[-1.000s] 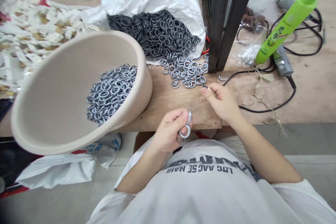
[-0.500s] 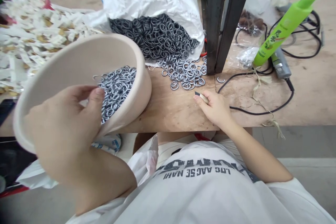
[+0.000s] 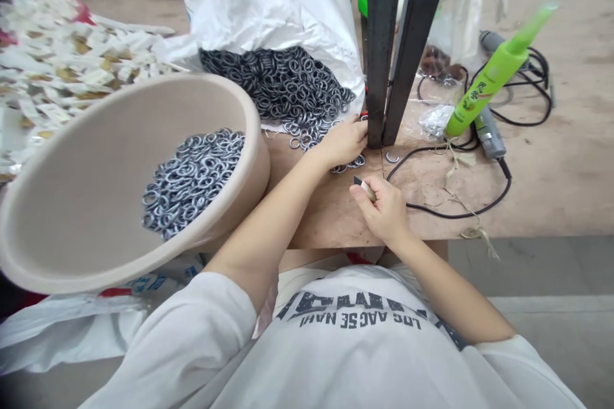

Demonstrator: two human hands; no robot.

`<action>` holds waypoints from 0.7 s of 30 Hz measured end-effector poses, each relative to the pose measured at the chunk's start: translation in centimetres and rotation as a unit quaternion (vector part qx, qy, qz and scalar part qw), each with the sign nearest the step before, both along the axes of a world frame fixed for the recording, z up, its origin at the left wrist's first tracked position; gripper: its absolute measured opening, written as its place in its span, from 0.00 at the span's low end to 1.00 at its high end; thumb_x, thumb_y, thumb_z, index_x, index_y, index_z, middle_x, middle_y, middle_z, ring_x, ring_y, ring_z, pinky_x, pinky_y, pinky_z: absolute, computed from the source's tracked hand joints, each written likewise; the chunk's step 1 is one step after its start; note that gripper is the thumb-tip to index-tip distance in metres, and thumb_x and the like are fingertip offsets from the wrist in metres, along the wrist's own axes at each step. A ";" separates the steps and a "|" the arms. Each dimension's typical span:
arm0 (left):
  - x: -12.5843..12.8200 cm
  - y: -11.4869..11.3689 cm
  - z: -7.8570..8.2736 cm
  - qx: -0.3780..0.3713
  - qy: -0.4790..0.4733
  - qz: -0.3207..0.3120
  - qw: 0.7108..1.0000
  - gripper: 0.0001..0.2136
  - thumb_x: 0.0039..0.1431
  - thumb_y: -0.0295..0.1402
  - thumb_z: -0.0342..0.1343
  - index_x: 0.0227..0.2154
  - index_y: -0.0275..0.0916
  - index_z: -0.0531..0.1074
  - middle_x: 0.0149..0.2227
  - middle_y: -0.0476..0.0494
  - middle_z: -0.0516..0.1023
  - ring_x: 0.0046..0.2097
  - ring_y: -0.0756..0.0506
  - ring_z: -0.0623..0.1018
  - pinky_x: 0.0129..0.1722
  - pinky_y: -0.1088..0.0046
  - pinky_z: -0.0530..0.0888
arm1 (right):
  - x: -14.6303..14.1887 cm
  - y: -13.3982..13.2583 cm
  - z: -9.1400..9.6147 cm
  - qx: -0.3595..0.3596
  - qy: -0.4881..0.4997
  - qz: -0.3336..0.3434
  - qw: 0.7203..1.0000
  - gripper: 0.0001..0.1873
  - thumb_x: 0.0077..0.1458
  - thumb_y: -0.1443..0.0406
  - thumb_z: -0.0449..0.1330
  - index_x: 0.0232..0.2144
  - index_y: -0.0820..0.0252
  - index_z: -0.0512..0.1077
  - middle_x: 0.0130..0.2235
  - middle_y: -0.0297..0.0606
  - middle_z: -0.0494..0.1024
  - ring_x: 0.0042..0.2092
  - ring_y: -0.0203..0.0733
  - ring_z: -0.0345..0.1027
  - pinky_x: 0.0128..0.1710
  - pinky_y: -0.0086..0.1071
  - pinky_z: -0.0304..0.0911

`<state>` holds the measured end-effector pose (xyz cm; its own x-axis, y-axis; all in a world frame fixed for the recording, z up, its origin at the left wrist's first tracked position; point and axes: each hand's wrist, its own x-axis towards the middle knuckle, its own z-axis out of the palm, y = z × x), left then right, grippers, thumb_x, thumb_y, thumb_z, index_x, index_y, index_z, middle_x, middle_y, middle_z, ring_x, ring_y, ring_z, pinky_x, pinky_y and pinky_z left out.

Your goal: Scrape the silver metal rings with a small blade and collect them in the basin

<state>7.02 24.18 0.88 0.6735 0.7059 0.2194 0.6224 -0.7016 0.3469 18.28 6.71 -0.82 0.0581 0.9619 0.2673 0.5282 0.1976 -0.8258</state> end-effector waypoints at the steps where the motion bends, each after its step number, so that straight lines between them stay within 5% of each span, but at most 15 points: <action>1: -0.7 -0.6 0.0 -0.003 0.018 -0.006 1.000 0.17 0.66 0.26 0.48 0.53 0.36 0.75 0.56 0.35 0.79 0.58 0.38 0.75 0.59 0.59 0.69 | 0.0 0.0 0.0 0.001 0.000 0.001 1.000 0.18 0.66 0.50 0.55 0.31 0.56 0.69 0.26 0.30 0.66 0.29 0.38 0.60 0.32 0.33 0.53; 9: -4.7 -5.2 -0.5 0.000 -0.018 0.018 1.000 0.12 0.66 0.28 0.51 0.41 0.38 0.81 0.45 0.39 0.84 0.52 0.39 0.78 0.57 0.60 0.70 | 0.0 0.0 0.1 -0.001 0.011 0.015 1.000 0.17 0.66 0.52 0.55 0.33 0.56 0.71 0.29 0.32 0.70 0.32 0.39 0.64 0.34 0.33 0.55; 16: -4.1 -5.3 -0.6 0.018 -0.024 0.061 0.998 0.13 0.62 0.29 0.57 0.49 0.37 0.77 0.51 0.35 0.77 0.53 0.38 0.76 0.55 0.60 0.71 | 0.2 0.7 -0.3 0.007 0.167 -0.045 0.985 0.20 0.66 0.49 0.55 0.30 0.57 0.69 0.28 0.31 0.67 0.31 0.37 0.59 0.32 0.33 0.56; 21: -3.6 -4.9 0.2 -0.019 -0.009 0.097 0.995 0.08 0.63 0.31 0.57 0.38 0.35 0.80 0.42 0.35 0.78 0.46 0.38 0.77 0.48 0.62 0.71 | 0.6 1.3 -0.5 0.014 0.237 -0.058 0.970 0.23 0.64 0.45 0.55 0.31 0.56 0.69 0.29 0.34 0.70 0.32 0.38 0.63 0.32 0.32 0.60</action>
<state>3.44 19.23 1.12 0.5197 0.8306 0.2001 0.7384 -0.5545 0.3838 18.84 7.96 -1.35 0.2879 0.9344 0.2096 0.1102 0.1851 -0.9765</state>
